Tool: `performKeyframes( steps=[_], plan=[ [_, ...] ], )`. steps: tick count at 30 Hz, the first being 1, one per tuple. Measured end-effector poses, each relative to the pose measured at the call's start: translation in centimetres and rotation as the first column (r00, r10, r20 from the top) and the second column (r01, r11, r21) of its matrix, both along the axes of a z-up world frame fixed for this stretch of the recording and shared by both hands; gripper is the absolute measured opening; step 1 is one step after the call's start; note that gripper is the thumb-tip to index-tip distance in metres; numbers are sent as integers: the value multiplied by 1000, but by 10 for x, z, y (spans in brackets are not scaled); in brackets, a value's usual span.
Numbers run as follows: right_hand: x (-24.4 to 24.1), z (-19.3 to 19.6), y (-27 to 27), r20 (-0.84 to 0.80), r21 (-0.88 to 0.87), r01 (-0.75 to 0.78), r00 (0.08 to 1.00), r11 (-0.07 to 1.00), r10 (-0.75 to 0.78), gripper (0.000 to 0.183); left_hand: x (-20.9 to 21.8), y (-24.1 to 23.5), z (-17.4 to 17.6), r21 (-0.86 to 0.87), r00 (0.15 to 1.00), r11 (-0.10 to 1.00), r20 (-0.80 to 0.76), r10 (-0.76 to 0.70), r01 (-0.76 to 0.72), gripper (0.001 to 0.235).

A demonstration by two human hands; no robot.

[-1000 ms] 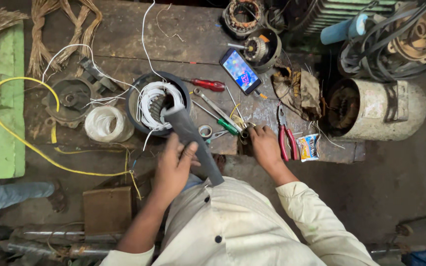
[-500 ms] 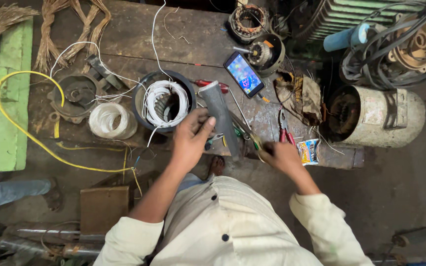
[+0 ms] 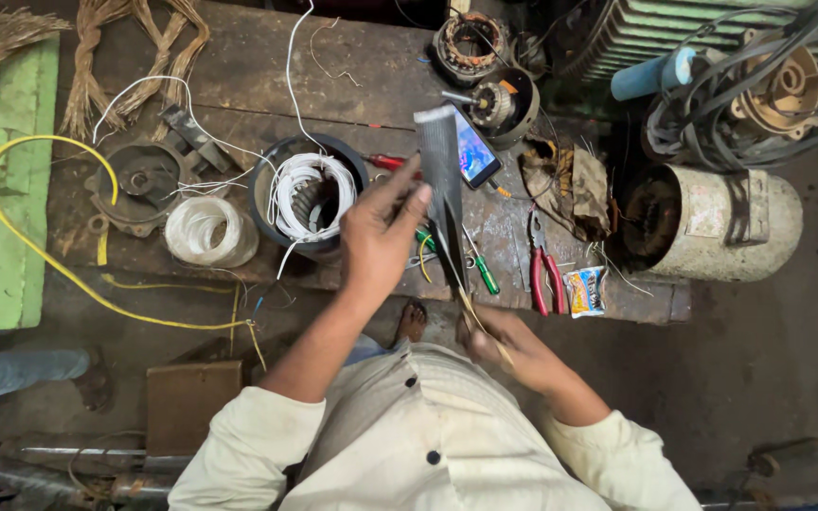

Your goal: The person strips insulation from copper wires using pliers and a knife, then twists the exposed strands. They also use a metal rod to manipulate a white wire coil inside a cylindrical component on the workbench.

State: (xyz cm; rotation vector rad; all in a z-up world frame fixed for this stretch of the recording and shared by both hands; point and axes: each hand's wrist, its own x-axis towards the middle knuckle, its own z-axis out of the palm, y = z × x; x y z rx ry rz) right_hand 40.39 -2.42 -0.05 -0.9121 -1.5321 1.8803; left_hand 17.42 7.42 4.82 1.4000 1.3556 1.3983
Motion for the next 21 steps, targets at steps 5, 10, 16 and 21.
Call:
performKeyframes(
  steps=[5, 10, 16, 21],
  plan=[
    [-25, -10, 1, 114, 1, 183, 977, 983, -182, 55, 7, -8, 1, -38, 1000, 999, -18, -13, 12, 41],
    [-30, -13, -2, 82, 11, 196, 977, 981, -196, 53, 5, -7, 0, -31, 999, 999, -1, -35, 35, 41],
    [-31, -19, -3, 98, 25, 251, 963, 968, -252, 48, 4, -7, 7, -25, 1000, 1000, -25, -19, 18, 42],
    [-33, -30, -4, 168, -3, 298, 941, 955, -293, 40, 2, -9, 19, -29, 995, 999, -94, -25, 22, 38]
  ],
)
